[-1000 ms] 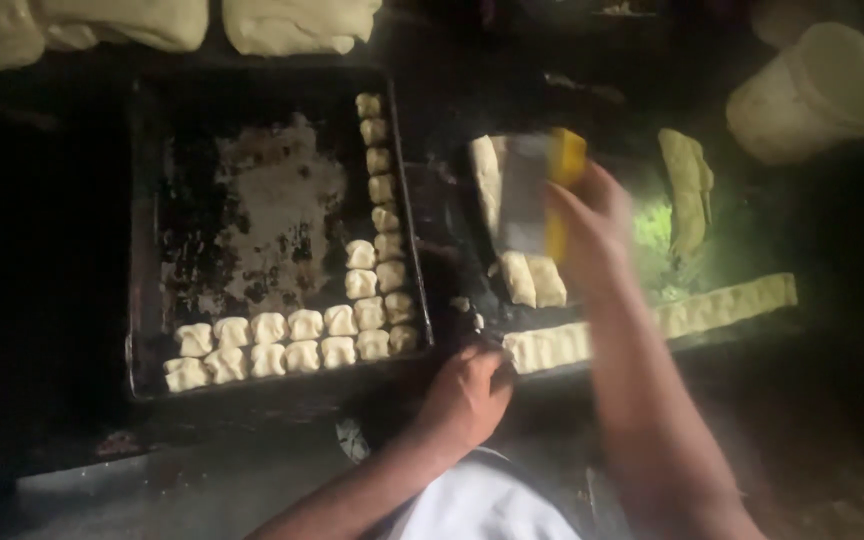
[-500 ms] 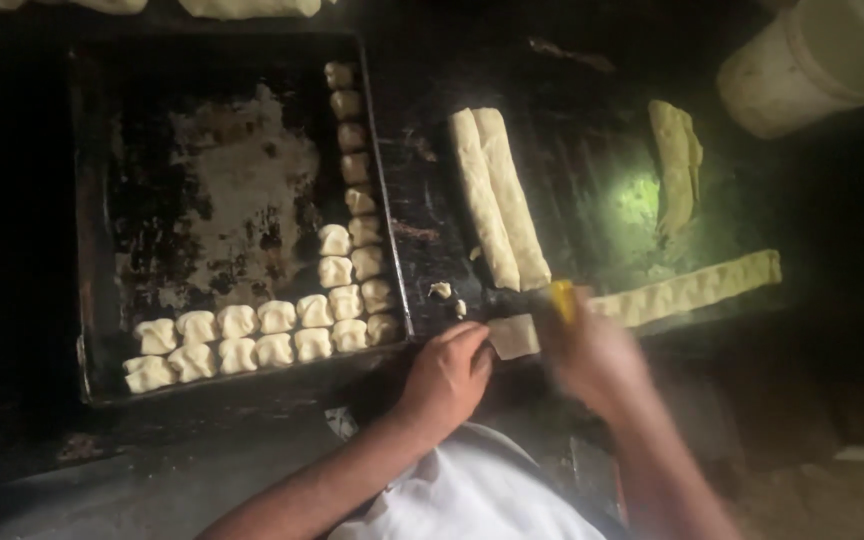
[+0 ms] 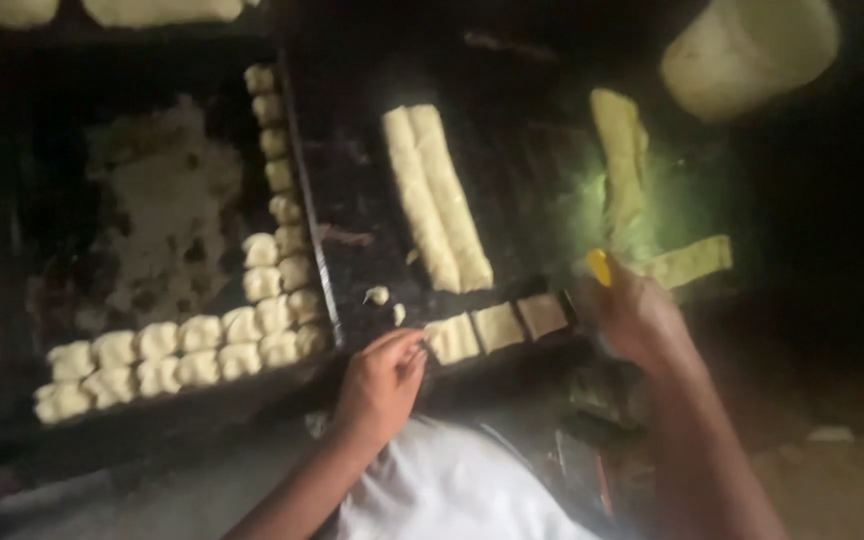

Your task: Shaping pieces of dough and placing them into a baking tray.

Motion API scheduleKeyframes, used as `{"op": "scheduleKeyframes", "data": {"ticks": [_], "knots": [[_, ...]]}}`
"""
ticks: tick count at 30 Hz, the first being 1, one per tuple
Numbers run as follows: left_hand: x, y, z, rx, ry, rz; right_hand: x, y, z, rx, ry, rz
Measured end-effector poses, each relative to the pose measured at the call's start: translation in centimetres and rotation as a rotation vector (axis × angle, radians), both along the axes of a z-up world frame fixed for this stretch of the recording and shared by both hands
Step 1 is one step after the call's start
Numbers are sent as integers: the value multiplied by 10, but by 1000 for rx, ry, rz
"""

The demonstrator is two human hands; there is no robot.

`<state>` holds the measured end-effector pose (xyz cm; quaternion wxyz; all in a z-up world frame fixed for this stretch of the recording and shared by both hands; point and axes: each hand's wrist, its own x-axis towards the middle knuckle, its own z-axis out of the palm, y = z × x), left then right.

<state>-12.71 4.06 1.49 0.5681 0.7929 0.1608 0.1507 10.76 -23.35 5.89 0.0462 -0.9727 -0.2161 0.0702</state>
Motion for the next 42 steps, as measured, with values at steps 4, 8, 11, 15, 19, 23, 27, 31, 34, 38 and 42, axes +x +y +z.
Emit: {"op": "scheduleKeyframes", "data": {"ticks": [4,8,11,15,19,23,27,31,34,38,42], "knots": [[0,-4,3,-30,94,48,41,-33,-21,240,-44,27],[1,-8,1,-6,145,62,74,-58,-4,-28,30,-121],[7,-9,25,51,191,108,89,-47,-9,-211,67,-182],[22,-6,35,197,168,159,103,-61,30,148,52,-227],[30,-14,28,301,136,99,126,-86,25,-3,58,-263],[37,-18,25,429,105,34,116,-66,84,109,32,-377],[47,-24,18,496,179,65,161,-87,24,-93,-10,-207],[45,-34,27,489,226,-19,151,-39,9,627,238,-99],[55,-39,34,557,224,-43,153,17,-13,1088,548,-57],[51,-48,39,620,232,-47,127,98,0,579,-76,217],[39,-55,50,383,345,96,82,80,7,742,-345,506]]}}
